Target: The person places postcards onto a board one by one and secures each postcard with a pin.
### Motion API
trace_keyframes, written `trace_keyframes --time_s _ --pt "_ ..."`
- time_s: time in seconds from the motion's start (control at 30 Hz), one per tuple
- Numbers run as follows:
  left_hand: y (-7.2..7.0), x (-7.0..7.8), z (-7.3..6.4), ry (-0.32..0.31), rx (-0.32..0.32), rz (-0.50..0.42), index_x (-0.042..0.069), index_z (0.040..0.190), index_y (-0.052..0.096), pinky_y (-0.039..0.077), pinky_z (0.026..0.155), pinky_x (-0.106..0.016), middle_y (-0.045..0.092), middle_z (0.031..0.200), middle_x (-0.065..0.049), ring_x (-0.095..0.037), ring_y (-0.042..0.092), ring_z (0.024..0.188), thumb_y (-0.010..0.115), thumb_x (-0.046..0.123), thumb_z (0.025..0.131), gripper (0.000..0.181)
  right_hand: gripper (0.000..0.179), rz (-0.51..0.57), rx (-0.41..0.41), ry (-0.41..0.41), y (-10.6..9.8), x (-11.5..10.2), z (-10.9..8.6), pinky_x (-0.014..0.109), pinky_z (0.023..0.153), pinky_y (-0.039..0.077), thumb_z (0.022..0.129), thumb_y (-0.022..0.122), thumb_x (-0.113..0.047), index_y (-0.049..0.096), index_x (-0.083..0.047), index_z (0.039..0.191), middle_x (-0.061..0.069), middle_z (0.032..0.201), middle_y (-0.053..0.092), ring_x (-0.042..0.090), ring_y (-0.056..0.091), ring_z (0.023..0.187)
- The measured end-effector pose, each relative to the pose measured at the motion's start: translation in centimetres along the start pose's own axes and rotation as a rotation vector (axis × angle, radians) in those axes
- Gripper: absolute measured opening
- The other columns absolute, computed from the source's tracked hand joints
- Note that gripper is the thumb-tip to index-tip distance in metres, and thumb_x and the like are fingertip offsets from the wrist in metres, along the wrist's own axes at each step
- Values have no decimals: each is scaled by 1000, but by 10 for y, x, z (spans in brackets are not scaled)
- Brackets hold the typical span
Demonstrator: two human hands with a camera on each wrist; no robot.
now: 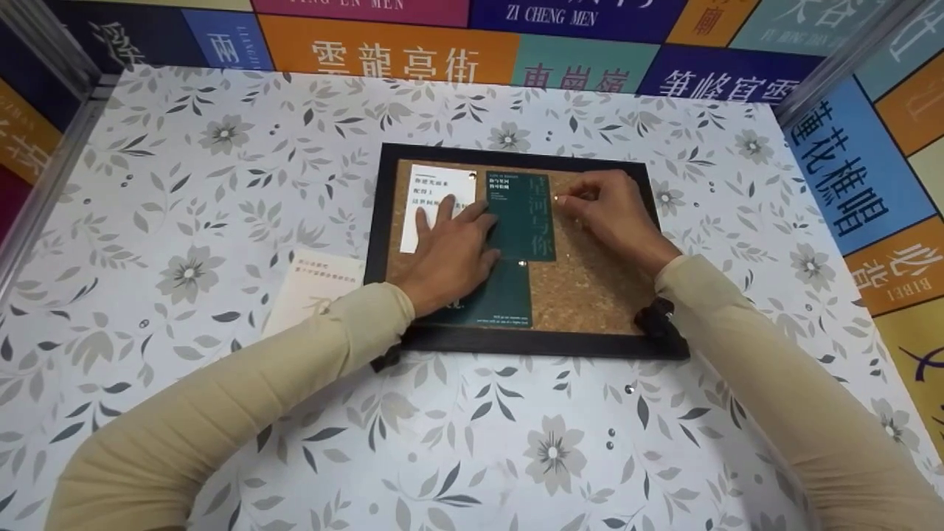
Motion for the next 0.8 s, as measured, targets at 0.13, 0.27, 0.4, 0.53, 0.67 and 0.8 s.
trace_keyframes --time_s 0.13,0.27,0.4,0.53,0.67,0.8 --pt "0 0 0 -4 -3 -1 8 161 57 14 124 -82 41 175 -10 -45 26 163 66 31 112 54 15 10 -12 10 1 0 2 26 69 48 108 72 -16 83 -8 113 8 109 76 18 61 90" --pt "0 0 0 -6 -10 -4 8 161 56 13 124 -82 41 176 -10 -45 25 164 65 31 112 55 14 25 -10 17 1 -1 5 28 71 46 108 71 -14 82 -7 112 8 108 75 19 59 92" --pt "0 0 0 -5 -11 -8 8 161 56 13 124 -83 40 176 -10 -45 24 164 65 31 112 55 14 21 -10 28 2 -1 9 30 74 46 109 70 -14 81 -7 112 7 107 73 19 58 93" --pt "0 0 0 -6 -11 4 8 161 56 14 125 -81 41 176 -9 -45 24 164 65 31 113 55 15 26 -22 43 3 0 11 32 79 47 110 69 -15 81 -7 114 8 108 73 19 59 95" --pt "0 0 1 -10 -4 17 9 161 56 15 125 -80 42 175 -8 -44 25 164 65 31 112 54 17 38 -31 54 4 0 14 34 83 47 111 67 -14 81 -8 117 8 112 73 20 59 100" --pt "1 -1 1 -7 0 17 9 161 57 16 125 -80 42 175 -9 -44 27 162 66 31 112 54 18 29 -24 60 5 0 17 34 87 47 111 66 -14 81 -7 118 7 116 74 20 60 104"
Point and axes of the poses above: each hand's wrist, its own z-axis towards the middle knuckle, its own y-axis out of the palm, x = y × z, the point moved 3 cm from there along z, towards the middle knuckle
